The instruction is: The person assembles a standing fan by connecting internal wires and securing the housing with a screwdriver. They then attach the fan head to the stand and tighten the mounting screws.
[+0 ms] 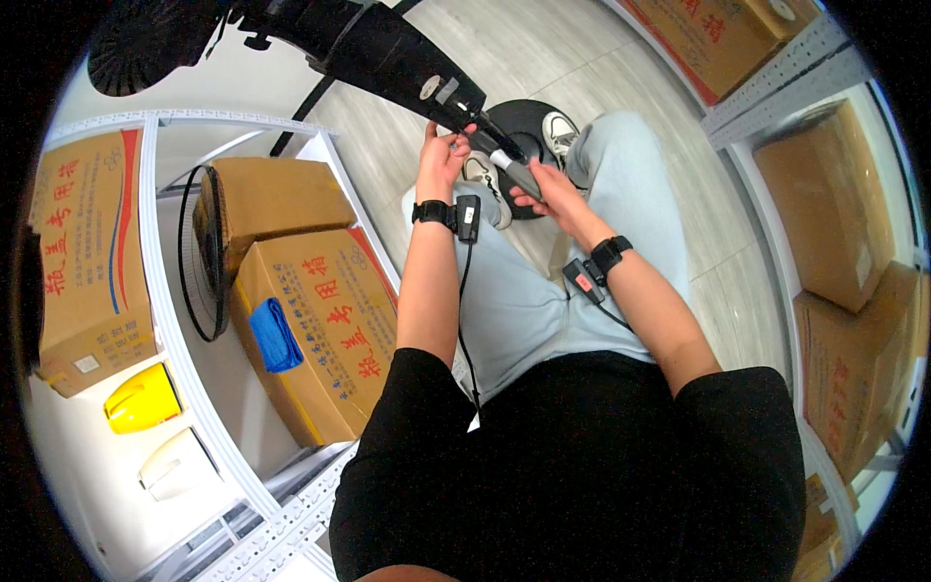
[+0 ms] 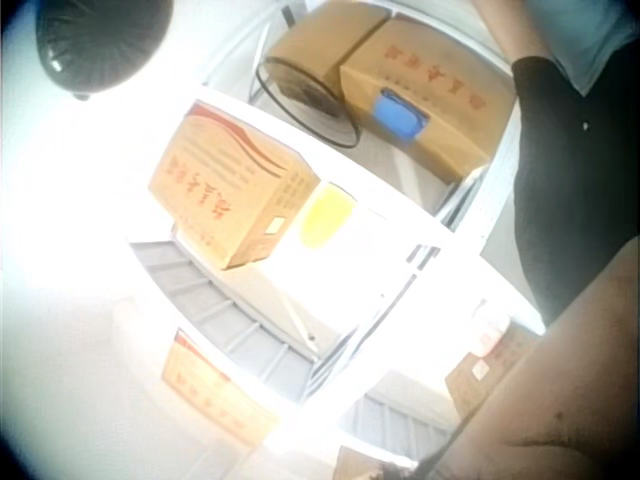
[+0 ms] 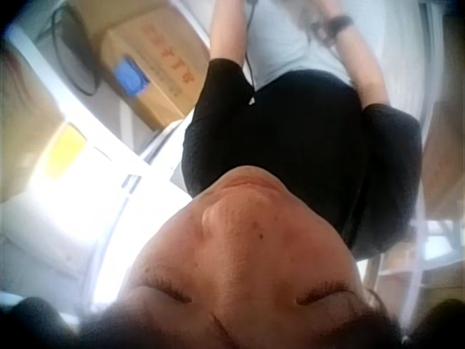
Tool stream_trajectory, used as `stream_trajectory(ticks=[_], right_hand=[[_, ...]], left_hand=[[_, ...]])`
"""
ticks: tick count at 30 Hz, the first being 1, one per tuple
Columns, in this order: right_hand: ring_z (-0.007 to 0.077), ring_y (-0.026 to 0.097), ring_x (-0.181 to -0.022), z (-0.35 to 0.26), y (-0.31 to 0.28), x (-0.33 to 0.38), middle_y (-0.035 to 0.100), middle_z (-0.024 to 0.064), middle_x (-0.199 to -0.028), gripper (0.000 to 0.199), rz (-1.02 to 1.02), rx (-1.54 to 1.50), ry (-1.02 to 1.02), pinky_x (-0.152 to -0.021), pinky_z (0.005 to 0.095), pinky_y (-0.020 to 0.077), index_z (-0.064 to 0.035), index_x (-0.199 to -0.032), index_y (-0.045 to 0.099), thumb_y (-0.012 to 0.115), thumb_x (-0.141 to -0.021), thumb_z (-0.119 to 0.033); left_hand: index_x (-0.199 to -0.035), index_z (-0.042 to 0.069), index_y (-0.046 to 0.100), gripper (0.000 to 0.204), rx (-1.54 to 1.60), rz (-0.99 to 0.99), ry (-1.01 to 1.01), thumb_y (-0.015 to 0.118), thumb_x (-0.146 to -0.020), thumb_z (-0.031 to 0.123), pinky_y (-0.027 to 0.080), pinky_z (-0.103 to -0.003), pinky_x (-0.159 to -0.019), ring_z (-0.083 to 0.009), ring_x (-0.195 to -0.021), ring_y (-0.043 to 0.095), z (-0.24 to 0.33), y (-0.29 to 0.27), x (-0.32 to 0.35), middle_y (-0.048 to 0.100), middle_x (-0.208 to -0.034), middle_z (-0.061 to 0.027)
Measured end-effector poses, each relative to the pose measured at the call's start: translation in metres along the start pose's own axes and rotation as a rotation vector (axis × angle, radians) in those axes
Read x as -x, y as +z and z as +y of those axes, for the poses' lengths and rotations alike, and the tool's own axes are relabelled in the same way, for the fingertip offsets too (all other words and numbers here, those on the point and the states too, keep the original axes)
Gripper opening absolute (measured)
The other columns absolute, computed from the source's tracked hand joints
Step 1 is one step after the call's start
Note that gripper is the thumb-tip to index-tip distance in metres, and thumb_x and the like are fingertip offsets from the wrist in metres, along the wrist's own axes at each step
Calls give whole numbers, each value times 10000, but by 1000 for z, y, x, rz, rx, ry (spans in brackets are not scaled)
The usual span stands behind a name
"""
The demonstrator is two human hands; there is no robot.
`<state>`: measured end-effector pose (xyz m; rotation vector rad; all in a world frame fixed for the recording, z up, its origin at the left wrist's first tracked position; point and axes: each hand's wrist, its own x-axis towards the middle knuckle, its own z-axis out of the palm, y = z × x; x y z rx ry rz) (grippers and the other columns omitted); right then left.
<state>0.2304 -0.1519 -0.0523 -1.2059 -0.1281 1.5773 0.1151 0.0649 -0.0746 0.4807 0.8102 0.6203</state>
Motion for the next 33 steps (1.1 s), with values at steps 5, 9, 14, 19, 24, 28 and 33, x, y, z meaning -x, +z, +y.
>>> stream_trajectory(ticks=[5,9,14,19,24,28,33], right_hand=[[75,625,-812,14,5,-7,611,-6,-947,441,136,165,-184,-599,198,473,-75,-1192,509,552,-952,-442],[78,627,-813,4,-1,-5,596,15,-1003,435,35,-35,59,-587,190,468,-75,-1207,492,638,-916,-364],[78,630,-783,6,15,5,610,7,-898,469,164,104,-152,-562,194,464,-65,-1183,507,559,-943,-465],[69,630,-773,7,-1,-5,612,-4,-852,450,82,25,-40,-554,175,435,-81,-1196,486,623,-914,-404],[61,625,-786,-1,5,4,623,-5,-878,405,37,31,5,-592,170,428,-85,-1175,506,646,-909,-356],[62,620,-798,3,14,6,628,3,-934,393,110,74,-145,-617,179,431,-87,-1136,546,569,-945,-429],[64,617,-813,8,-3,-8,613,7,-974,416,90,0,-35,-588,188,424,-74,-1165,526,639,-910,-382]], left_hand=[[-1379,244,257,655,7,2,-6,301,-849,-139,328,-239,-469,-152,-606,460,-1,2,0,596,-991,-306],[-1378,250,258,657,17,6,-6,303,-849,-137,327,-238,-470,-148,-612,459,-1,-1,0,593,-1002,-310],[-1388,254,248,663,-8,8,-2,304,-852,-133,326,-236,-469,-144,-610,459,-2,1,-1,592,-1008,-311],[-1363,283,256,651,2,-2,-5,319,-870,-138,332,-228,-482,-152,-620,466,-2,-4,-3,577,-1036,-334],[-1342,294,270,639,14,-21,3,324,-878,-141,334,-224,-488,-158,-630,462,-2,-5,-3,560,-1062,-352],[-1342,290,268,644,17,-17,2,320,-872,-146,333,-225,-487,-159,-637,460,-2,-4,-1,550,-1072,-360],[-1407,256,218,691,7,-13,10,300,-852,-146,325,-233,-472,-145,-600,455,-2,0,1,588,-1000,-327]])
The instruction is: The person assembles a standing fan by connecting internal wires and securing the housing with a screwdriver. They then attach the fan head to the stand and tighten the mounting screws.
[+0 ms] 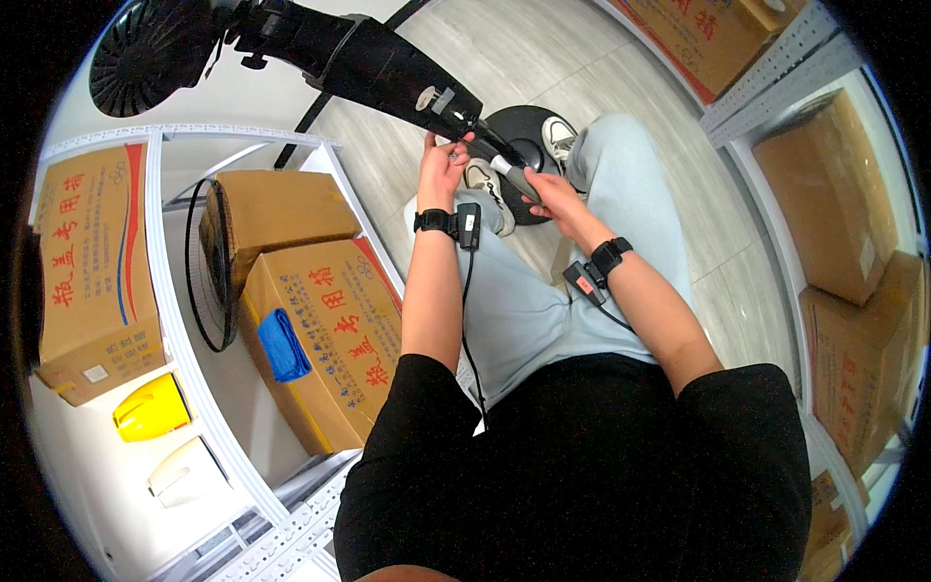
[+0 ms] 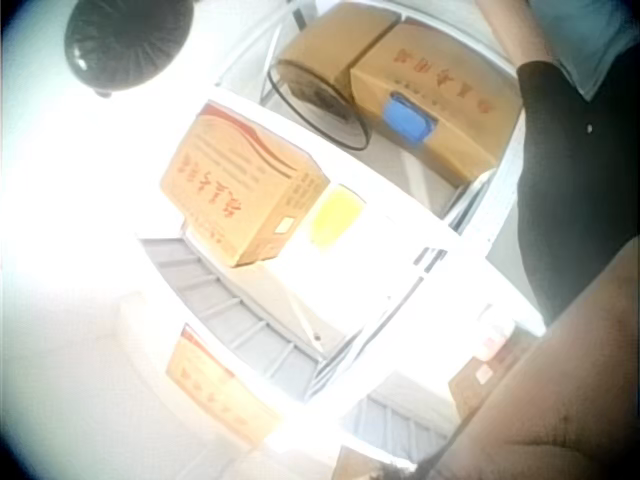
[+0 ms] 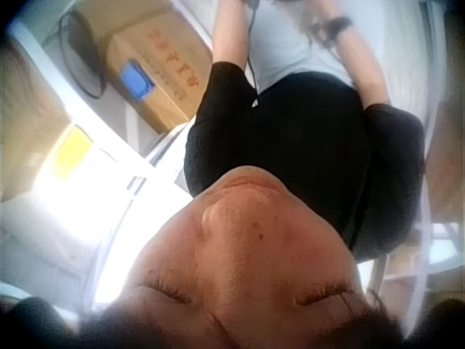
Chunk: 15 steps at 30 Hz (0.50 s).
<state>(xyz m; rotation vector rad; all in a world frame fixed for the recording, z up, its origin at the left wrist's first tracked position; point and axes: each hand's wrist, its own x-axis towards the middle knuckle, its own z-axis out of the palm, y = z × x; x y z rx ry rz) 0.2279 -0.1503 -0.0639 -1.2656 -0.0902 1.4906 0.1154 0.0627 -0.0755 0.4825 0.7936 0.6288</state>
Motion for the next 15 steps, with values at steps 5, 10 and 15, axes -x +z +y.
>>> stream_trajectory(ticks=[5,10,15], right_hand=[[69,630,-769,-2,3,3,618,20,-947,461,13,72,-12,-529,176,402,-65,-1181,518,667,-888,-388],[69,631,-758,-4,6,9,619,20,-908,498,29,105,-70,-519,167,382,-46,-1190,508,678,-878,-395],[61,563,-725,-1,-3,-2,600,15,-879,566,-31,39,81,-524,178,371,-27,-1253,462,683,-873,-384]], left_hand=[[-1397,257,232,691,15,-10,-10,299,-843,-150,324,-233,-471,-148,-604,455,1,-1,0,588,-1003,-327],[-1397,258,231,688,16,5,-13,303,-846,-148,324,-232,-472,-148,-611,460,1,-2,1,588,-1009,-325],[-1378,270,239,670,12,6,-17,315,-858,-146,327,-227,-476,-147,-618,462,0,-1,0,575,-1042,-332]])
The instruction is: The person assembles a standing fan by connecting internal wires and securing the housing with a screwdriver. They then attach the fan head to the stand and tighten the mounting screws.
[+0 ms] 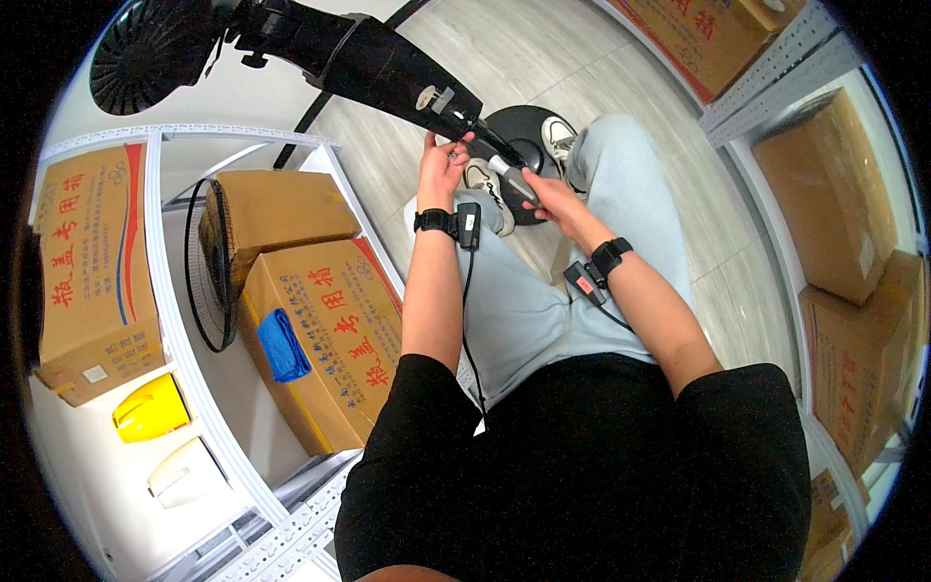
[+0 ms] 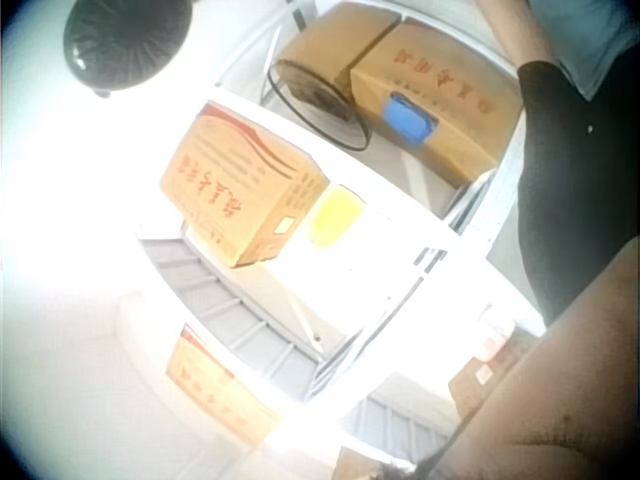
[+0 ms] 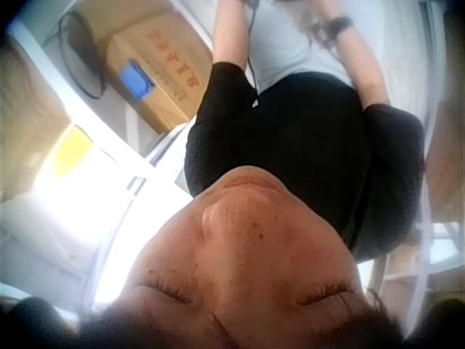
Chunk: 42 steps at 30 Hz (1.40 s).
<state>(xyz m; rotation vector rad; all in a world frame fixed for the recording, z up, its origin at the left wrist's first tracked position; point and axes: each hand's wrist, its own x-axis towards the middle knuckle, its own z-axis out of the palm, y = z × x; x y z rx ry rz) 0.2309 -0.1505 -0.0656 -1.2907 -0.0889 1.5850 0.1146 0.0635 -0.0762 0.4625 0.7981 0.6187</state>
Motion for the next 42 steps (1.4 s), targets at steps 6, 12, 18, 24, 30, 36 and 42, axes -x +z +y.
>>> stream_trajectory(ticks=[6,12,18,24,30,36,42], right_hand=[[56,500,-684,5,8,1,547,0,-888,601,114,209,-177,-512,190,360,-25,-1278,448,680,-871,-402],[53,508,-656,4,4,2,552,12,-877,592,91,84,-143,-500,191,363,-32,-1268,437,714,-853,-351],[51,532,-628,3,-1,-2,586,14,-836,491,10,64,-85,-503,184,381,-34,-1182,506,652,-889,-402],[51,514,-571,5,13,6,595,6,-808,488,122,119,-199,-502,183,395,-57,-1110,588,578,-912,-503],[64,571,-620,5,-2,-6,617,15,-851,437,-8,91,-80,-526,183,426,-74,-1139,557,628,-905,-436],[69,550,-621,3,17,10,619,6,-851,515,141,126,-240,-582,178,442,-68,-1189,547,551,-929,-513],[72,598,-691,5,-3,-5,619,16,-902,499,-38,110,-75,-589,192,460,-65,-1206,514,572,-931,-477]], left_hand=[[-1329,287,268,637,4,-18,-1,325,-867,-149,330,-221,-482,-148,-615,460,0,-2,-1,553,-1071,-357],[-1346,277,261,637,2,-4,7,317,-869,-142,326,-225,-480,-147,-614,455,0,-1,0,569,-1045,-337],[-1360,262,259,631,-10,-1,7,306,-871,-134,324,-231,-475,-148,-618,450,-1,-1,-1,582,-1022,-317],[-1352,279,262,648,-1,-13,1,321,-865,-145,327,-230,-483,-150,-628,449,0,-5,-2,569,-1055,-329],[-1401,258,237,678,-13,4,9,321,-859,-141,323,-228,-474,-144,-611,443,-1,1,0,581,-1045,-323],[-1401,257,244,680,-6,7,14,322,-857,-142,321,-226,-477,-144,-611,444,0,0,1,585,-1035,-323],[-1381,273,252,662,-17,1,11,322,-867,-139,326,-226,-485,-146,-618,451,-1,-1,-1,578,-1045,-328]])
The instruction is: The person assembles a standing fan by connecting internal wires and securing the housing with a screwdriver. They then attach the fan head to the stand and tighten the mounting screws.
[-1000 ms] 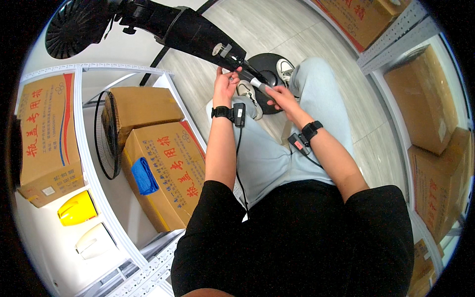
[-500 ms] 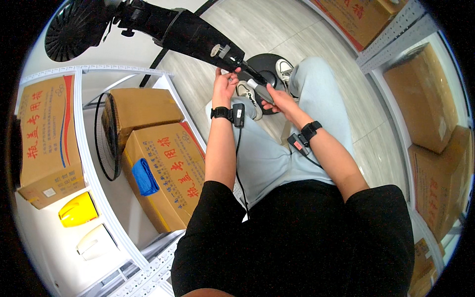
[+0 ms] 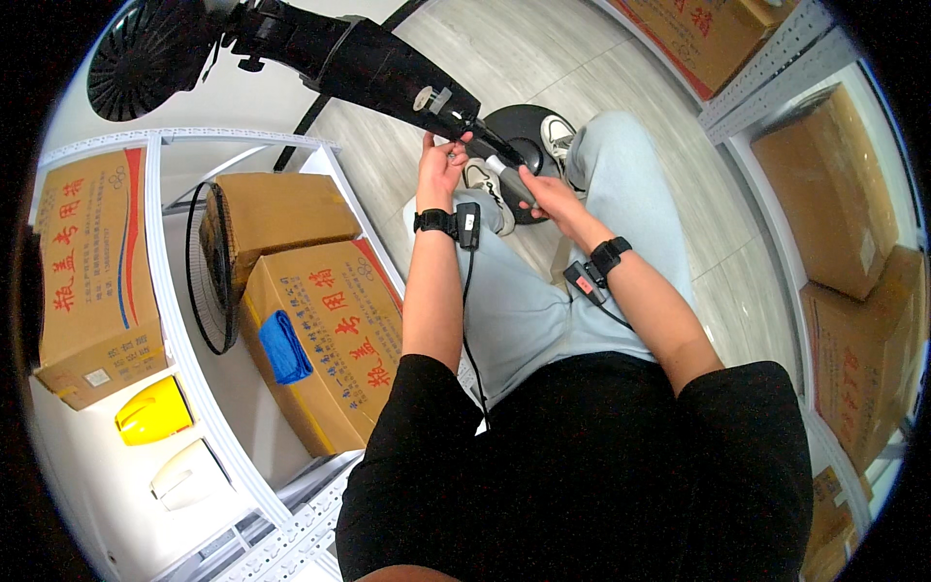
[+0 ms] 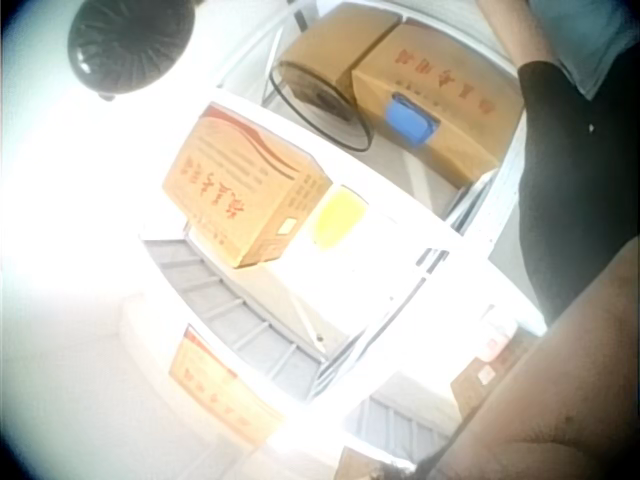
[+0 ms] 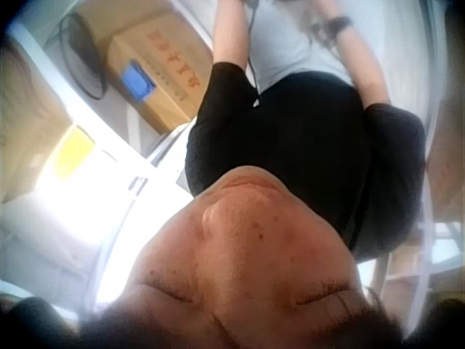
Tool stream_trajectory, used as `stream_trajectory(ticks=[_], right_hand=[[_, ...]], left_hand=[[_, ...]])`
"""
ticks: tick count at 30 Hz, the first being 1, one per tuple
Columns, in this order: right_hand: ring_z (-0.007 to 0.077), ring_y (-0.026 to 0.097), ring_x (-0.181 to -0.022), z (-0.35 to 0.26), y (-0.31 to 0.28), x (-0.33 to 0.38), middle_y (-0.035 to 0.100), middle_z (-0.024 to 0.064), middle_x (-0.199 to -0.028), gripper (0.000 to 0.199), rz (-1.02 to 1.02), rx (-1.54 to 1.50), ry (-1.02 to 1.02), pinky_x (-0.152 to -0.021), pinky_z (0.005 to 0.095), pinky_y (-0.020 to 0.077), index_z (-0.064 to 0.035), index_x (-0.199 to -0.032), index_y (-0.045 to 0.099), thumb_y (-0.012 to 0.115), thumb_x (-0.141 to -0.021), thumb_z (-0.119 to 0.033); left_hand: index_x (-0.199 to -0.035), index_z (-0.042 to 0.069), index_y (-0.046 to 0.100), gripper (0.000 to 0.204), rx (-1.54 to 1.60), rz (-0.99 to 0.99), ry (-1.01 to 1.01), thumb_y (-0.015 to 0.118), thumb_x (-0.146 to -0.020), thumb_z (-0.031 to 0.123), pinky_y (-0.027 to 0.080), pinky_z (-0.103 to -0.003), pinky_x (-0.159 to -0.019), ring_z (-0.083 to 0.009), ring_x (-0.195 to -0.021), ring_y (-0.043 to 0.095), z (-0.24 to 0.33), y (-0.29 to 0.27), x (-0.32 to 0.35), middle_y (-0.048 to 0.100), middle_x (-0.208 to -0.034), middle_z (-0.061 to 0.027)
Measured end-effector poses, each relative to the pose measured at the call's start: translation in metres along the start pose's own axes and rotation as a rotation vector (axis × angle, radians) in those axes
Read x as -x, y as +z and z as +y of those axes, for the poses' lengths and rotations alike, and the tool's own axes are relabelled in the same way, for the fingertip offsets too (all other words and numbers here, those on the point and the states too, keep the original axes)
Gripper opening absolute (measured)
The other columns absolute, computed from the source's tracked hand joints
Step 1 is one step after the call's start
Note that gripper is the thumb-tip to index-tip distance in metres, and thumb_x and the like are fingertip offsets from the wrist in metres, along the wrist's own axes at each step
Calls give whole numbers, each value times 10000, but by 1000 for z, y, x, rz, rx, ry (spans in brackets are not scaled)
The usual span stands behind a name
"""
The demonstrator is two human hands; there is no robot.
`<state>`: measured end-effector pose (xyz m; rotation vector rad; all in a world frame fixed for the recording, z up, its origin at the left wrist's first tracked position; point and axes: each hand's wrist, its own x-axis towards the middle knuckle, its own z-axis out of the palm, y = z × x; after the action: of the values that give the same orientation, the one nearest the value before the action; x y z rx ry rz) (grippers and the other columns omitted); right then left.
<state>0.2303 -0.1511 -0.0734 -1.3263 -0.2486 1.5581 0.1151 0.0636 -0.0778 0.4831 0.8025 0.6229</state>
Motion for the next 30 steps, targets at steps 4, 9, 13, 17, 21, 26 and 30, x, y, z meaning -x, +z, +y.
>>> stream_trajectory(ticks=[4,9,13,17,21,26,30], right_hand=[[64,591,-712,1,16,6,624,16,-885,462,162,90,-207,-581,182,440,-73,-1156,552,550,-942,-483],[57,579,-744,-6,6,9,618,6,-923,378,25,-70,-21,-591,194,434,-77,-1123,576,610,-928,-398],[93,589,-789,0,5,3,620,15,-956,338,106,8,-139,-632,233,454,-88,-1114,582,676,-886,-318],[179,581,-905,7,8,-1,583,57,-1003,364,404,588,-769,-752,291,476,-103,-1091,592,761,-790,-219],[230,558,-951,2,10,4,548,76,-1021,419,394,626,-750,-813,324,469,-102,-1078,592,794,-713,-145],[228,567,-906,0,15,11,550,75,-1022,407,350,657,-692,-794,323,471,-94,-1059,595,799,-710,-144],[220,573,-898,2,14,9,560,82,-1011,413,363,629,-706,-782,319,475,-86,-1065,596,804,-716,-160]], left_hand=[[-1328,307,278,633,19,-30,-15,328,-880,-137,338,-226,-495,-145,-626,462,1,-7,-3,560,-1077,-344],[-1416,257,227,684,6,-2,3,314,-863,-135,327,-230,-480,-146,-616,445,0,-2,-1,585,-1031,-324],[-1417,257,224,682,1,-15,-3,311,-865,-134,331,-230,-482,-146,-620,447,1,-1,1,585,-1025,-321],[-1410,255,224,677,-16,-17,-6,309,-864,-137,333,-231,-480,-147,-622,452,3,-2,1,587,-1015,-316],[-1400,257,220,679,12,-10,-33,311,-859,-143,332,-233,-474,-150,-616,458,3,-1,0,589,-1006,-314],[-1397,272,215,702,12,-6,-35,320,-850,-154,330,-237,-467,-154,-609,462,3,-3,-1,586,-1009,-315],[-1393,275,221,712,22,-5,-50,327,-841,-161,331,-237,-468,-155,-609,462,3,-2,-1,586,-1008,-312]])
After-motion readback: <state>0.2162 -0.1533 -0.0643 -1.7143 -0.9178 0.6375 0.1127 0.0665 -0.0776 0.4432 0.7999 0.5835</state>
